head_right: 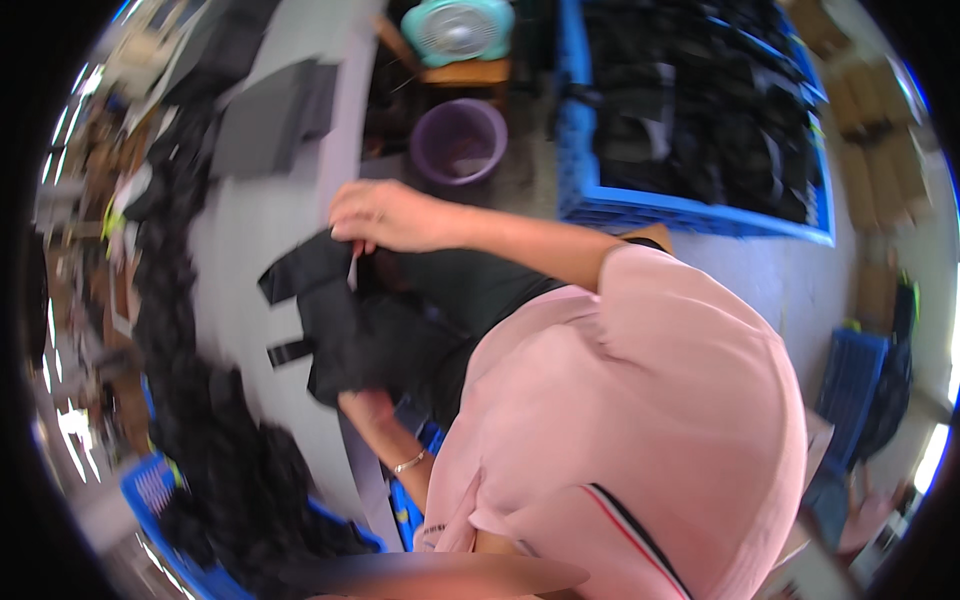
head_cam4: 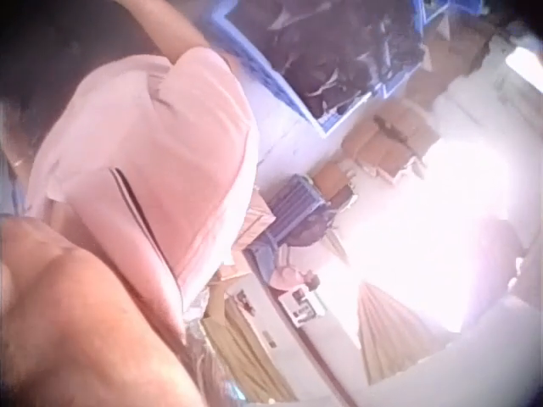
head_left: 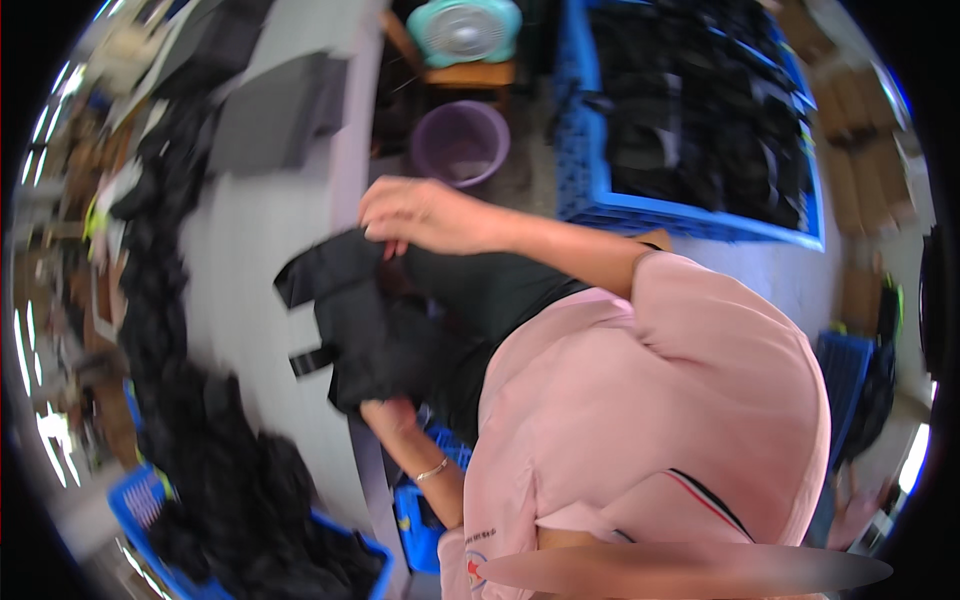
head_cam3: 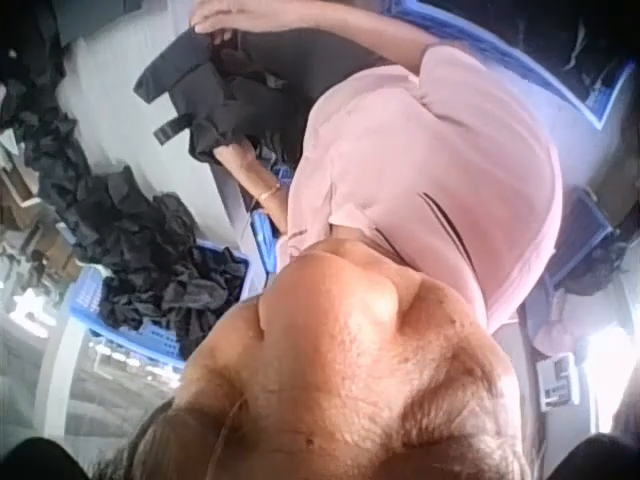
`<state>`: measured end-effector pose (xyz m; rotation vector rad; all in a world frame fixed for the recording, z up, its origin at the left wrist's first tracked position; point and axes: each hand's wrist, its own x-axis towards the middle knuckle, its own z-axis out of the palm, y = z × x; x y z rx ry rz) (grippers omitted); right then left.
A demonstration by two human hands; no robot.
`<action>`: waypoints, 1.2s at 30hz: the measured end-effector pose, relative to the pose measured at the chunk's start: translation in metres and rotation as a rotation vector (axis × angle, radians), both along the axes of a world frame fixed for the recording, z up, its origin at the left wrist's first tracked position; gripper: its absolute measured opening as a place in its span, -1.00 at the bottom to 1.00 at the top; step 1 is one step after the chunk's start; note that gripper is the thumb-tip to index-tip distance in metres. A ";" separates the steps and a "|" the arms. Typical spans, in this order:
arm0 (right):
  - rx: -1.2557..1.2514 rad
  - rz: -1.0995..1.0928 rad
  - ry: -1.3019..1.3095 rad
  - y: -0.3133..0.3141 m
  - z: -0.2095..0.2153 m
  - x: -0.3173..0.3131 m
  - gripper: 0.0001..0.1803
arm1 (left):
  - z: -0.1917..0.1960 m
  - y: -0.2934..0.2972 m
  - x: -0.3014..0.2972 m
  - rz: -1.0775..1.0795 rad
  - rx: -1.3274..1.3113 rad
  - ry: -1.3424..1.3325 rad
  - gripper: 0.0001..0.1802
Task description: Folding and inspecting black fabric parts in an industrial production setting.
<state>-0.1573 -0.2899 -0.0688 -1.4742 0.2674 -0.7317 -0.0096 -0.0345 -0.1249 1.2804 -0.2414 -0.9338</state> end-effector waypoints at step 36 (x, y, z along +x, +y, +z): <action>0.390 0.389 0.374 0.019 -0.061 0.175 -0.71 | 0.004 -0.047 0.119 0.108 -0.706 0.596 -0.60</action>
